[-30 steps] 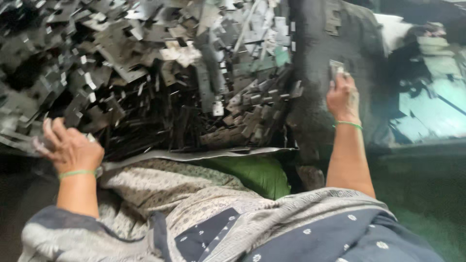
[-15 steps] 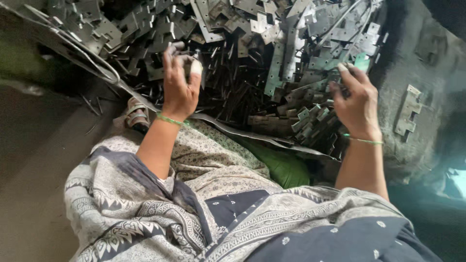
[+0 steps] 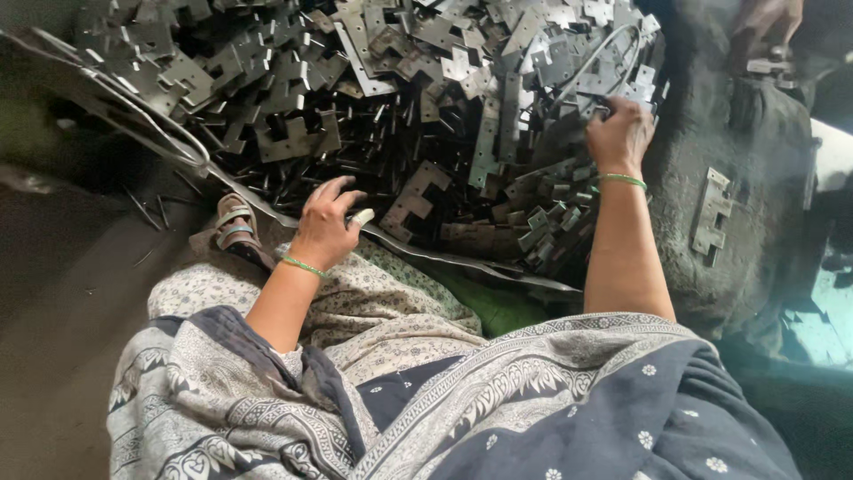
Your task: The person sits on the floor and sorts small metal brackets from a large pile. They pick up individual pieces, inspect them, and place them into a nearby metal bin. The process is repetitive and involves handling the parts one at a time.
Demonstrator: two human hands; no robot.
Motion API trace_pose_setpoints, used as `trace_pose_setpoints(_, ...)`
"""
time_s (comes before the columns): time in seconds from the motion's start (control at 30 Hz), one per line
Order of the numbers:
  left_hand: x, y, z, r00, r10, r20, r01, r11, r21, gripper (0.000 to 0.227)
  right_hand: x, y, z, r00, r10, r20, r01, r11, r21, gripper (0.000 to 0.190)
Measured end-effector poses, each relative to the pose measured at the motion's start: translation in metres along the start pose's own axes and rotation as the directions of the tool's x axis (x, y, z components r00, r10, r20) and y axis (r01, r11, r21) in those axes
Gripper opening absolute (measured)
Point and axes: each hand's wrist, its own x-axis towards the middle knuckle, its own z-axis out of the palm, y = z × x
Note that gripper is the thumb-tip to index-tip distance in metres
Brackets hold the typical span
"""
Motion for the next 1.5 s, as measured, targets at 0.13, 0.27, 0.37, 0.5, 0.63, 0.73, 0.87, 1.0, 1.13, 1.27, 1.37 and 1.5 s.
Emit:
trace_pose_setpoints(0.13,-0.008,0.001,-0.019,0.995,-0.029,-0.1,0.019,0.995,-0.103,0.029,0.006,-0.002,-0.004,0.976,0.213,-0.051,-0.183,0.921,0.344,0.025)
trace_pose_setpoints(0.27,-0.011,0.006,-0.035,0.983,-0.128,-0.13,0.096,0.969,-0.225,0.026,0.006,0.014,-0.005,0.996,0.088,-0.031,-0.07,0.923,0.379,0.024)
trace_pose_setpoints(0.37,-0.02,0.003,-0.042,0.972,-0.129,-0.197,0.069,0.956,-0.285,0.025,-0.003,0.02,0.006,0.971,-0.197,-0.137,0.201,0.979,0.017,0.02)
trace_pose_setpoints(0.5,-0.032,-0.005,-0.045,0.932,-0.347,-0.102,0.21,0.75,-0.627,0.023,-0.004,0.011,0.0,0.944,0.292,-0.151,-0.095,0.682,0.725,0.018)
trace_pose_setpoints(0.63,-0.046,-0.013,-0.051,0.896,-0.412,-0.165,0.186,0.687,-0.703,0.021,-0.013,-0.029,-0.047,0.936,0.293,-0.195,0.033,0.478,0.878,0.02)
trace_pose_setpoints(0.73,-0.041,-0.005,-0.057,0.889,-0.42,-0.182,0.171,0.673,-0.72,0.029,-0.041,-0.076,-0.097,0.968,0.124,-0.219,0.14,0.461,0.876,0.022)
trace_pose_setpoints(0.87,-0.031,0.034,-0.065,0.921,-0.248,-0.3,0.081,0.875,-0.478,0.06,-0.071,-0.134,-0.154,0.824,-0.398,-0.404,0.547,0.745,0.382,0.037)
trace_pose_setpoints(1.0,-0.03,0.089,-0.085,0.846,0.284,-0.452,-0.233,0.958,0.166,0.118,-0.089,-0.201,-0.166,0.635,-0.74,-0.222,0.772,0.614,0.161,0.04)
trace_pose_setpoints(1.13,-0.031,0.121,-0.094,0.982,0.183,-0.051,-0.173,0.972,0.156,0.118,-0.123,-0.266,-0.157,0.496,-0.867,-0.046,0.843,0.468,0.265,0.041)
trace_pose_setpoints(1.27,-0.033,0.103,-0.09,0.998,-0.005,0.063,0.022,0.961,-0.275,0.077,-0.135,-0.299,-0.164,0.305,-0.943,-0.136,0.896,0.235,0.377,0.04)
trace_pose_setpoints(1.37,-0.033,0.078,-0.079,0.994,0.099,-0.049,-0.11,0.874,-0.473,0.038,-0.135,-0.311,-0.159,0.269,-0.909,-0.318,0.947,0.189,0.261,0.025)
trace_pose_setpoints(1.5,-0.033,0.056,-0.066,0.97,-0.003,-0.244,-0.158,0.755,-0.637,0.019,-0.126,-0.321,-0.133,0.62,-0.572,-0.537,0.784,0.486,0.387,0.033)
